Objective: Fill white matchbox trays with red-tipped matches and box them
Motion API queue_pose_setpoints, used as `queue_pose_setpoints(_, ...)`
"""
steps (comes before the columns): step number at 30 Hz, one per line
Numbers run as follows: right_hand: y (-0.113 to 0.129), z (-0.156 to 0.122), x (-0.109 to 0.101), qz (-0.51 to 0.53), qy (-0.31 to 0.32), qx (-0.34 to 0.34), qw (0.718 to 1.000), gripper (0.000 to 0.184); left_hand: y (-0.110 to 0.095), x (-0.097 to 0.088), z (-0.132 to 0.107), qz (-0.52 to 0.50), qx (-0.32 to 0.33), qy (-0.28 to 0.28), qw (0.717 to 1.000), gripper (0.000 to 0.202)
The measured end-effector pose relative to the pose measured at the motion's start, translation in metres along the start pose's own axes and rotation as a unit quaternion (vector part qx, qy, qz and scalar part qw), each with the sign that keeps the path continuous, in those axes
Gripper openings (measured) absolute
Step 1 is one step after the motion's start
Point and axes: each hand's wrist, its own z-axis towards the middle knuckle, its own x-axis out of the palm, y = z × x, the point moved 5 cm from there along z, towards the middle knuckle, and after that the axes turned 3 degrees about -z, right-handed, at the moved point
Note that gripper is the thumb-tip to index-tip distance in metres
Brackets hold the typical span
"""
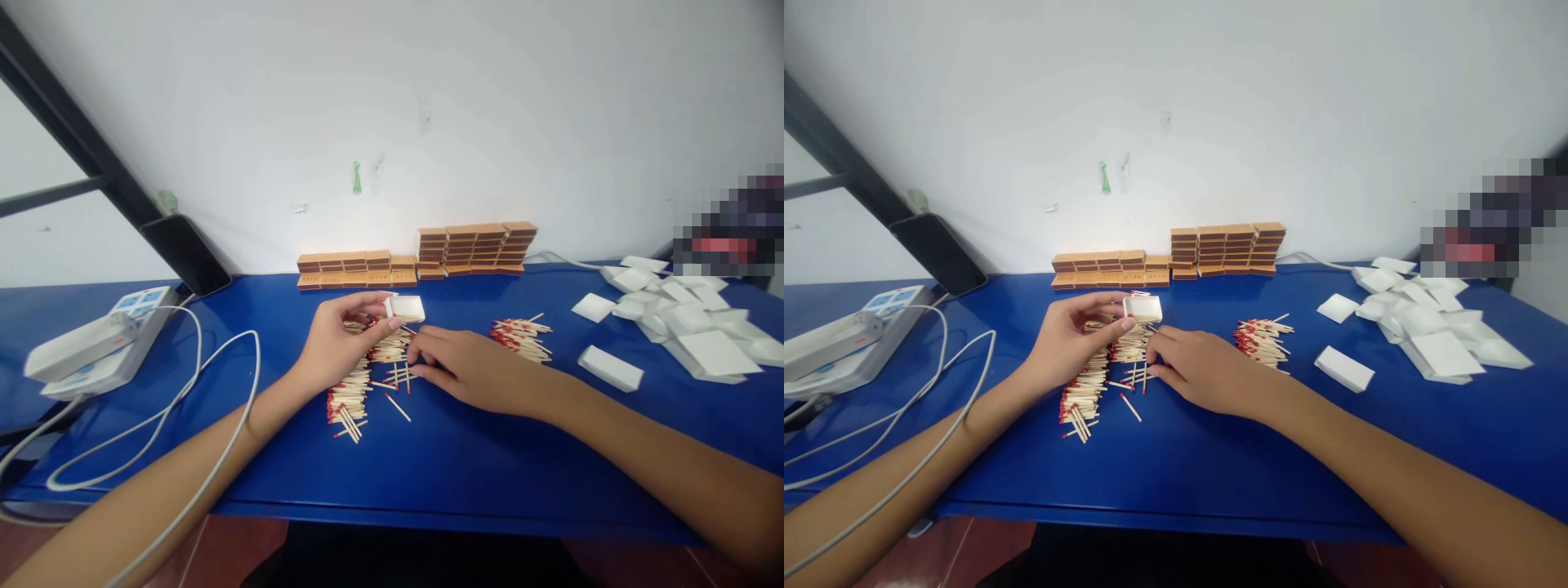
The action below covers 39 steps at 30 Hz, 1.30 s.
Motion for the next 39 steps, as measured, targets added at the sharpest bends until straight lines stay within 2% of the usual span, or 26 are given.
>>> queue_pose_setpoints(11, 0.005, -0.002, -0.002, 0.015, 0.009, -0.009, 1.0, 0.01, 0.0, 0.0, -0.001, 0.005, -0.004, -0.004, 1.0, 0.043)
queue_pose_setpoints(14, 0.006, -0.001, -0.001, 0.032, 0.007, -0.019, 0.999, 0.004, 0.001, 0.001, -0.001, 0.001, -0.006, 0.003, 1.0, 0.041)
queue_pose_setpoints(17, 0.007, 0.002, 0.0, 0.034, 0.002, -0.027, 0.999, 0.01, 0.001, 0.001, -0.001, 0.004, -0.006, 0.008, 1.0, 0.042)
queue_pose_setpoints(30, 0.007, 0.0, 0.01, -0.054, 0.015, -0.023, 0.998, 0.016, 0.002, 0.001, -0.001, 0.009, -0.004, 0.014, 1.0, 0.04)
queue_pose_setpoints(33, 0.006, 0.0, 0.005, -0.044, 0.01, -0.009, 0.999, 0.017, 0.003, 0.001, 0.0, 0.005, -0.004, 0.012, 1.0, 0.039)
queue_pose_setpoints(39, -0.002, -0.002, -0.017, -0.057, -0.045, 0.014, 0.997, 0.017, 0.003, 0.0, 0.0, 0.011, 0.0, 0.008, 1.0, 0.042)
